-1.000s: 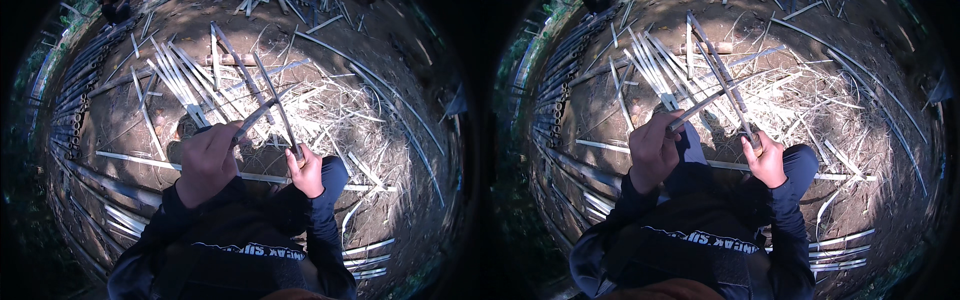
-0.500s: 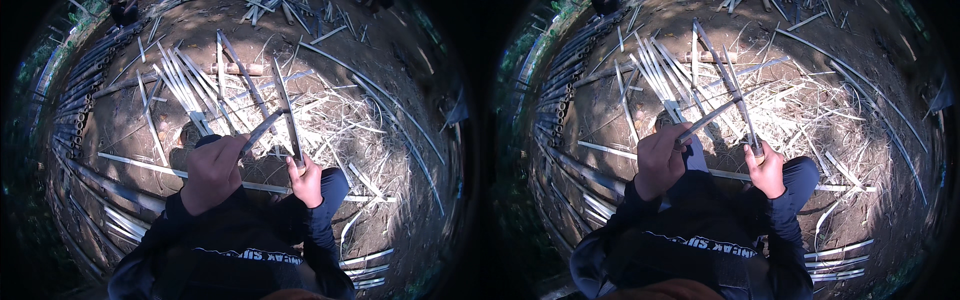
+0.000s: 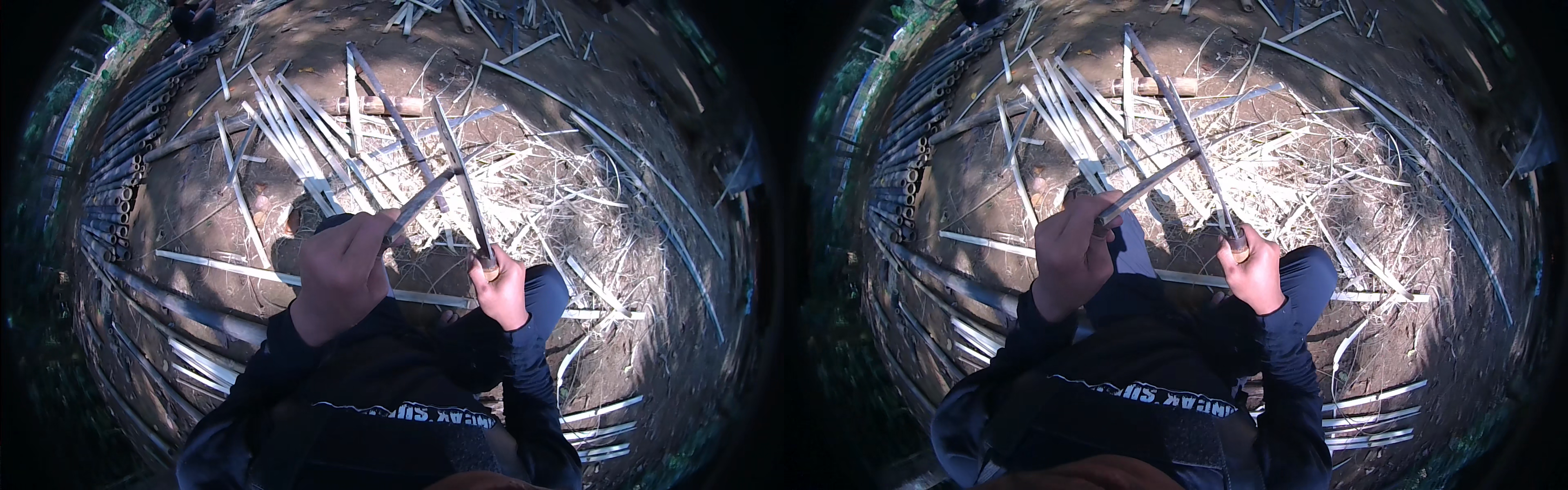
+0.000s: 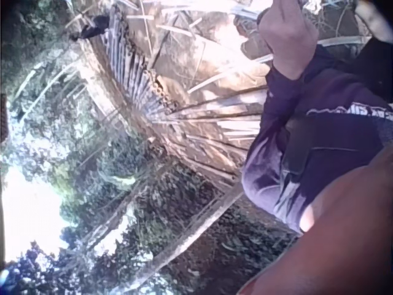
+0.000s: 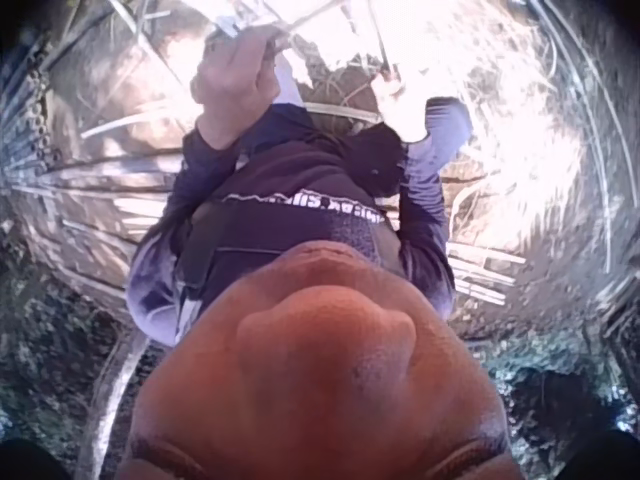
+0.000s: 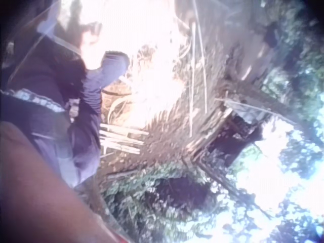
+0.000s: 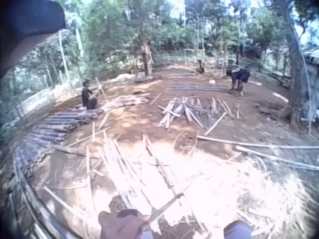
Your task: The person uses a large blade to shave and smooth the edges of bamboo slats, handling each one by hand to refine the surface before gathering them into a bundle.
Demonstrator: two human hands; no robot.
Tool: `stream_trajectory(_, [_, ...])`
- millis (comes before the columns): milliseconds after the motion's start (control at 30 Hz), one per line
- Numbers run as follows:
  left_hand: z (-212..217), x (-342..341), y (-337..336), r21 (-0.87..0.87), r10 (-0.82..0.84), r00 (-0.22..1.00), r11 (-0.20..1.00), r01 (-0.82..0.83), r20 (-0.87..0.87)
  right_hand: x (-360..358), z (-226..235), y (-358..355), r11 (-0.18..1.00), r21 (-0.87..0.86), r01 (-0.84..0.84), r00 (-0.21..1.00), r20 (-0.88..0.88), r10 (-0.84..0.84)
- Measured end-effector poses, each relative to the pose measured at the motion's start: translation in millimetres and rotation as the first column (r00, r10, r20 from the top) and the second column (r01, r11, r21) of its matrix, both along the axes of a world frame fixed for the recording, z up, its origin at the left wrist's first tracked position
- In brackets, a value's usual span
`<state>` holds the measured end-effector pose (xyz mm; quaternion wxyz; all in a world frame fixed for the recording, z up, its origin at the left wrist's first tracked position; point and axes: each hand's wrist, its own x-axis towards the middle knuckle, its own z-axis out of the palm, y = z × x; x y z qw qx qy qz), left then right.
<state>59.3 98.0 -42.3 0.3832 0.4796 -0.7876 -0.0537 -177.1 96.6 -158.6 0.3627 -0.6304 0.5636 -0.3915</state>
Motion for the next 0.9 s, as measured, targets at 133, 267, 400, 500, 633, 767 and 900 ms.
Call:
stream_trajectory(133, [-7.4,-0.9,2.5,-0.015,0.008,0.999,1.000,-0.008,0.050,5.0,23.5,21.6,0.971,-0.167,-0.170,0.982,0.053,0.181])
stream_trajectory(267, [1.0,-2.0,-0.6,-0.020,-0.007,0.999,1.000,0.008,0.048,-5.0,14.1,0.3,0.988,-0.130,-0.088,0.996,-0.027,0.085])
stream_trajectory(400, [2.9,-3.7,0.3,-0.022,-0.025,0.999,0.999,0.026,0.022,-13.3,-6.2,-19.1,1.000,0.018,0.010,0.989,-0.145,-0.007])
stream_trajectory(500, [1.9,-1.9,-6.6,-0.043,0.006,0.999,0.999,-0.004,0.054,4.5,17.0,2.4,0.992,-0.103,-0.071,0.996,0.043,0.076])
stream_trajectory(633, [3.4,3.6,-12.7,-0.031,0.028,0.998,0.999,-0.026,0.053,21.1,28.4,13.0,0.967,-0.184,-0.174,0.972,0.124,0.199])
stream_trajectory(767, [4.4,9.0,-10.2,-0.005,0.021,1.000,1.000,-0.021,-0.009,6.4,-9.8,-20.0,1.000,0.018,-0.004,1.000,-0.007,0.004])
stream_trajectory(900, [-4.3,15.3,-8.0,-0.028,0.034,0.999,0.999,-0.034,-0.001,4.4,-12.3,-18.6,1.000,-0.011,-0.011,0.995,-0.099,0.010])
